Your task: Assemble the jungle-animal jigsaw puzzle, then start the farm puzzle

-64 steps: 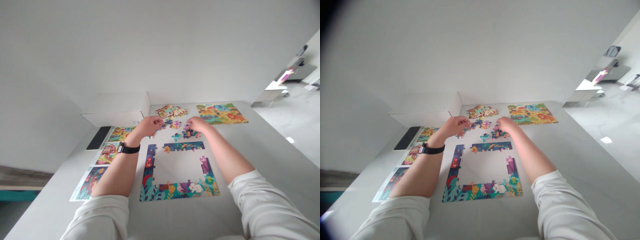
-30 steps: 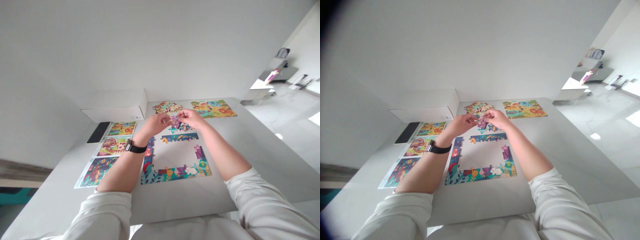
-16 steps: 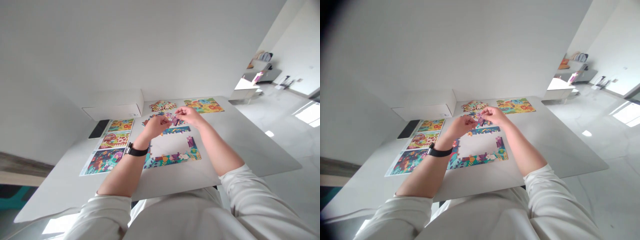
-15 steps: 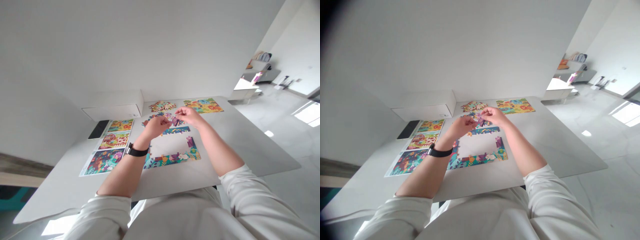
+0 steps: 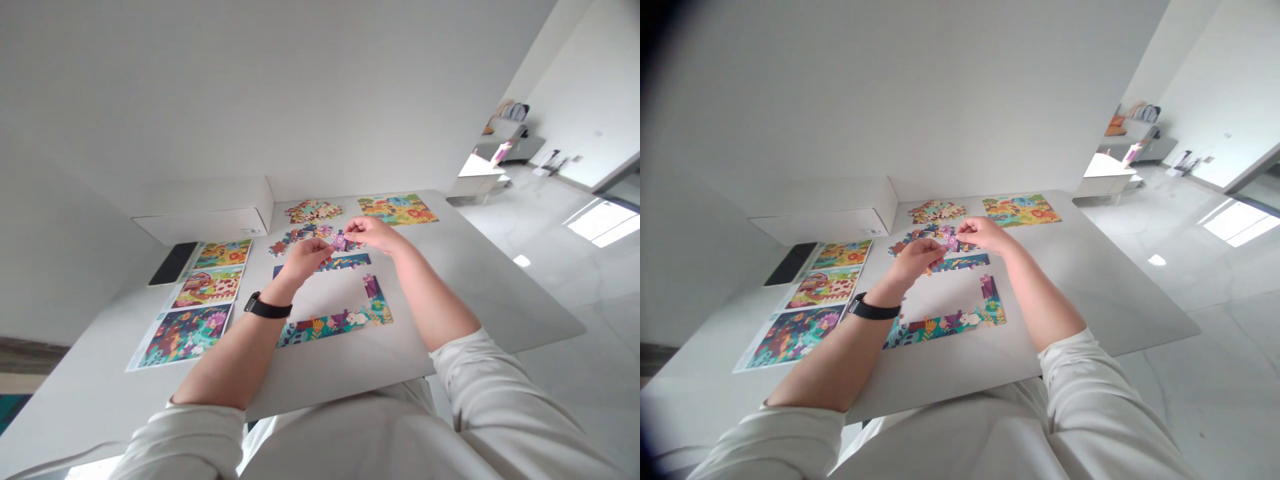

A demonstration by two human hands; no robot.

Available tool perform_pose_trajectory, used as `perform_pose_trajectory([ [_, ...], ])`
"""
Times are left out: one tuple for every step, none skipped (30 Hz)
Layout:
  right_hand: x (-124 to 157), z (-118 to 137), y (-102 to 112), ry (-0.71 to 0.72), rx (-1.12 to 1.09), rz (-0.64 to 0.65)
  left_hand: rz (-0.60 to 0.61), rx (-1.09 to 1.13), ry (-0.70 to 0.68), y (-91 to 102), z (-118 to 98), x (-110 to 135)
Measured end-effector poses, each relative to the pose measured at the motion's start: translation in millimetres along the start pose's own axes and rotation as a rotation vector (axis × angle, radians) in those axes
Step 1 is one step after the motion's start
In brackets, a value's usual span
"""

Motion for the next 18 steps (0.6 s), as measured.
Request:
perform_pose_trajectory([
  [-0.1, -0.8, 0.9, -0.001, 0.013, -0.002, -0.001, -0.005, 0.005, -3.9, 0.8, 0.3],
  [0.0, -1.5, 1.9, -0.005, 0.026, -0.003, -0.004, -0.015, 0.006, -7.8, 1.7, 0.6],
  [0.3, -2.2, 2.9, -0.013, 0.040, 0.001, -0.010, -0.030, 0.001, -11.3, 2.7, 0.9],
  [0.6, -2.9, 4.0, -0.022, 0.053, 0.008, -0.015, -0.054, -0.008, -14.3, 3.7, 1.1],
  [1.0, -3.5, 5.2, -0.033, 0.067, 0.018, -0.015, -0.083, -0.021, -16.8, 4.6, 1.3],
  [1.5, -4.0, 6.7, -0.042, 0.082, 0.028, -0.013, -0.114, -0.037, -18.8, 5.5, 1.5],
  [1.9, -4.6, 8.6, -0.048, 0.097, 0.037, -0.007, -0.144, -0.052, -20.3, 6.3, 1.6],
  [2.4, -5.1, 10.8, -0.052, 0.114, 0.048, 0.007, -0.170, -0.069, -21.5, 7.1, 1.7],
  [2.9, -5.9, 13.5, -0.059, 0.132, 0.065, 0.027, -0.189, -0.087, -22.8, 7.7, 1.8],
  [3.6, -6.7, 16.8, -0.070, 0.152, 0.084, 0.051, -0.205, -0.106, -24.1, 7.9, 2.3],
  [4.4, -7.9, 20.5, -0.086, 0.174, 0.107, 0.074, -0.223, -0.128, -25.8, 7.6, 3.3],
  [5.5, -9.3, 24.7, -0.109, 0.198, 0.130, 0.092, -0.252, -0.151, -27.8, 6.6, 5.0],
  [6.6, -11.1, 29.1, -0.138, 0.225, 0.153, 0.101, -0.294, -0.172, -30.4, 5.0, 7.5],
  [7.8, -13.3, 33.4, -0.170, 0.256, 0.170, 0.103, -0.346, -0.190, -33.5, 2.9, 10.7],
  [8.8, -15.8, 37.6, -0.201, 0.292, 0.178, 0.106, -0.399, -0.208, -37.4, 0.5, 14.4],
  [9.5, -18.9, 41.1, -0.233, 0.333, 0.185, 0.113, -0.447, -0.229, -42.1, -1.9, 18.4],
  [10.0, -22.5, 43.8, -0.267, 0.375, 0.196, 0.131, -0.484, -0.258, -47.6, -3.9, 22.5],
  [10.1, -26.6, 45.7, -0.300, 0.415, 0.207, 0.160, -0.509, -0.300, -53.6, -5.3, 26.2],
])
Point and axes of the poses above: each hand's wrist, its own x-axis away from the middle knuckle, its own y-axis out of the back of the hand, z = x × y, the point moved 2 cm from there along -x, towards the middle knuckle, and after that the axes turned 11 degrees about -x, right-handed, at the moved point
